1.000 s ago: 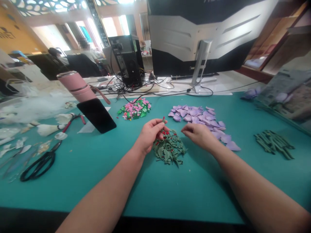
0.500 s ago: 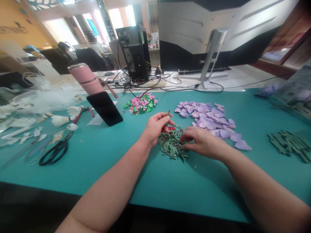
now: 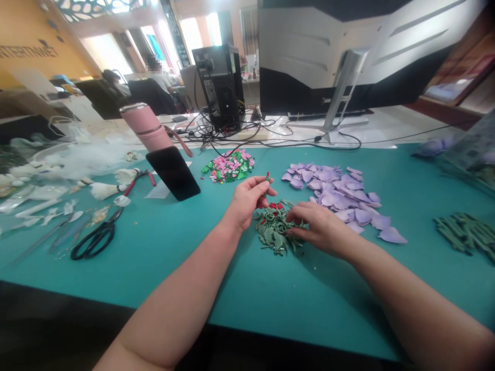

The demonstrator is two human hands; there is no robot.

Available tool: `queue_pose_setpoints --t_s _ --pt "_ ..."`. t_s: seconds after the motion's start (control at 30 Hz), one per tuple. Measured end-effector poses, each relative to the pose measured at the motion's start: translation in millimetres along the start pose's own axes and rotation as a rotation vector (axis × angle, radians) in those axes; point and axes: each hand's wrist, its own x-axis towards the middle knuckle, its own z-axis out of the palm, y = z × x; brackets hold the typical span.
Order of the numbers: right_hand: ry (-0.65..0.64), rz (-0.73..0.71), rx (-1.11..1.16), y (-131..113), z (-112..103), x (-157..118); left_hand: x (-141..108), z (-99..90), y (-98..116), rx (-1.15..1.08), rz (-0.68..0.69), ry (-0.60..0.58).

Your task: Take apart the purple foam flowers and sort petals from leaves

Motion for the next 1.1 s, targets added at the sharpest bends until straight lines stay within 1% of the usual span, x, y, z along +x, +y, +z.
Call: queue_pose_setpoints --t_s 0.07,0.13,0.17,0.23,0.33,0.43,0.5,0.57,0.67,0.77,0.83,0.87,0.93,1.03,1.1 --pt "-0.075 -0.003 -0.011 -3.7 -10.1 -5.1 -0.2 0.2 0.2 0.005 0.003 0.009" --pt "-0.163 -0.011 -0.068 -7.5 -14.5 -10.1 -0.3 0.4 0.5 0.007 0.002 0.014" --pt "-0.192 -0.007 -0.109 -8.8 -13.9 -11.8 -0.3 0.4 0.5 0.008 0.001 0.015" --pt "-0.201 0.008 -0.200 -9.5 -8.8 -13.1 0.1 0.2 0.4 0.011 -0.001 0.018" --pt "-0.154 0.025 -0.261 -7.0 -1.0 -10.8 1.2 -0.2 0.0 0.021 0.000 0.019" --pt "-0.116 0.026 -0.147 -2.9 -4.3 -7.1 1.6 1.1 0.0 0.024 0.001 0.016" --pt "-0.032 0.032 -0.039 0.2 -13.0 -5.4 1.5 2.8 0.2 0.037 -0.001 0.016" --pt "0.100 0.068 0.038 4.5 -25.3 -4.9 1.9 4.2 0.3 0.061 -0.012 0.015" --pt "0.260 0.207 0.130 16.0 -49.3 -11.2 4.1 4.6 0.2 0.092 -0.031 0.020" --pt "0.398 0.378 0.117 36.6 -77.6 -34.0 6.0 3.7 0.6 0.099 -0.045 0.026" --pt "0.436 0.499 -0.012 56.8 -95.8 -59.3 6.3 3.1 1.1 0.102 -0.049 0.024" --pt "0.428 0.578 -0.104 68.5 -103.7 -74.2 6.2 2.8 1.3 0.104 -0.049 0.024" --pt "0.362 0.764 -0.312 93.1 -115.7 -105.9 6.4 2.2 1.4 0.108 -0.045 0.025" --pt "0.320 0.906 -0.397 124.5 -122.7 -149.6 7.4 0.8 0.9 0.111 -0.045 0.032" --pt "0.293 0.975 -0.428 137.6 -120.8 -170.5 8.1 -0.3 0.3 0.107 -0.048 0.033"
